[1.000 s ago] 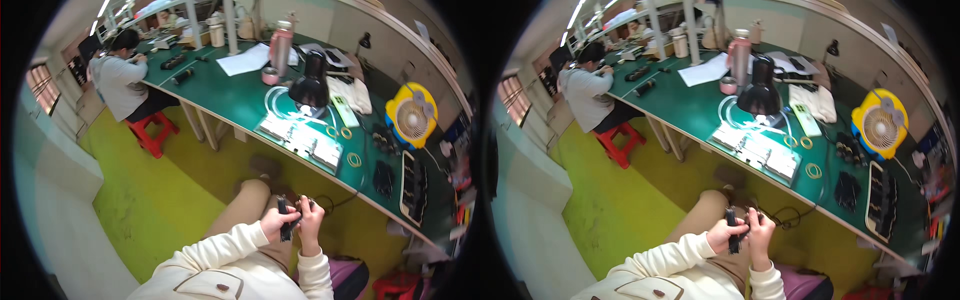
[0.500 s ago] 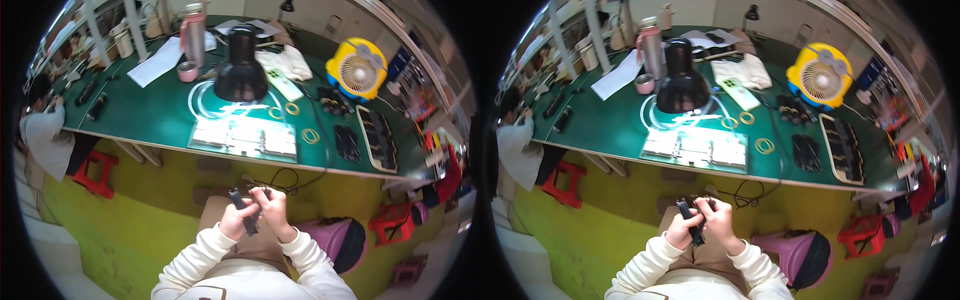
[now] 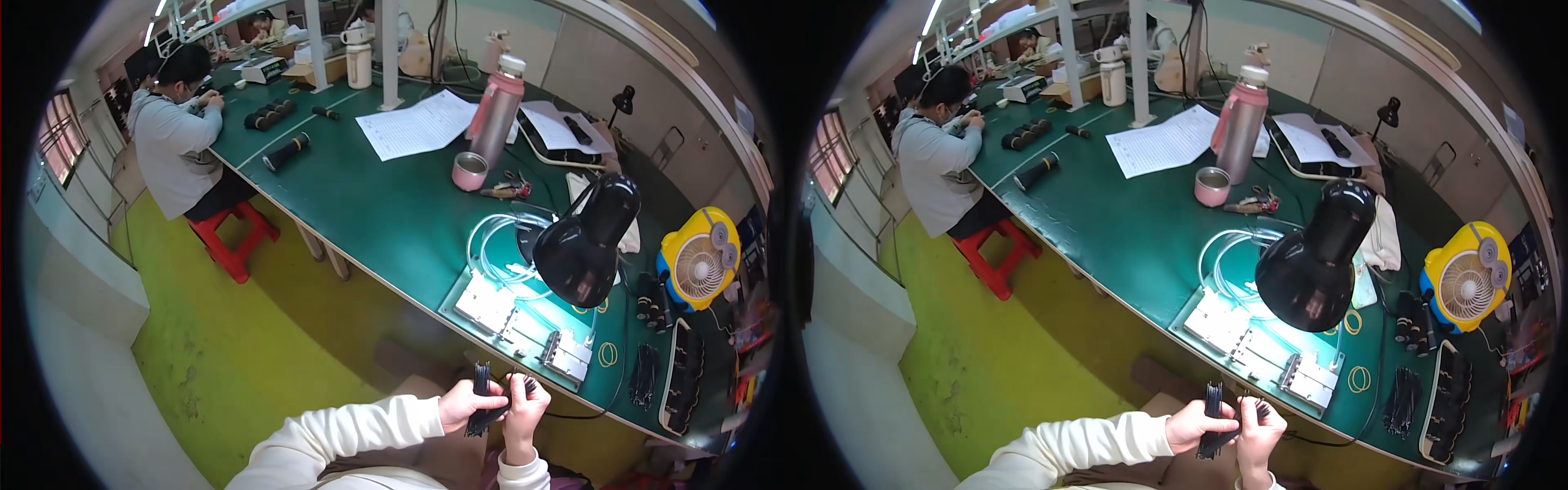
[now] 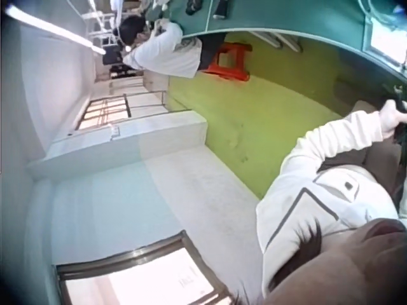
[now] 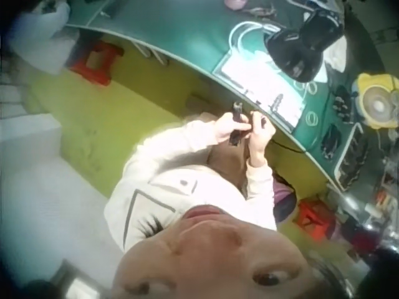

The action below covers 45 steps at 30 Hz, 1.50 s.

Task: Assembling small electronic components at a factory workbench.

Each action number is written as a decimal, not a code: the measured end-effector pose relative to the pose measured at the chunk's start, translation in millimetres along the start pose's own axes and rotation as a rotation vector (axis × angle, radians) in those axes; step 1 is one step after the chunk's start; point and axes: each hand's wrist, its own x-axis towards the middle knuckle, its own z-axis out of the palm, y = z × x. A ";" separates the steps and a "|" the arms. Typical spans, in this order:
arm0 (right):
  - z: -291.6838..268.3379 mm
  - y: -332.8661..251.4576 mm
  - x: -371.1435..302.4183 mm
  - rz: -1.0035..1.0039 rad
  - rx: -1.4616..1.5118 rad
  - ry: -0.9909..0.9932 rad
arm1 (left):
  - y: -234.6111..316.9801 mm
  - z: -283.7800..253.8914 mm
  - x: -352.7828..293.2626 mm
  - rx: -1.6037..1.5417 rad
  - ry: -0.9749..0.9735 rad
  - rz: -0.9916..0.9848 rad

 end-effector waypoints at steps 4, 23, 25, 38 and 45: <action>5.1 -25.1 12.8 0.050 -0.091 0.008 | 8.9 0.0 12.8 0.056 0.035 0.024; -5.2 2.6 1.2 0.129 0.020 -0.032 | -15.2 -5.7 4.6 -0.053 0.085 0.045; -3.8 -1.3 4.8 0.067 0.024 -0.030 | -9.1 -4.8 6.8 -0.013 0.031 0.028; 17.4 -12.2 7.2 0.079 0.020 -0.087 | 16.9 -1.6 -9.5 0.131 0.175 0.055; 6.2 -16.3 18.9 0.102 0.044 -0.058 | -3.3 -0.8 12.3 0.008 0.112 0.154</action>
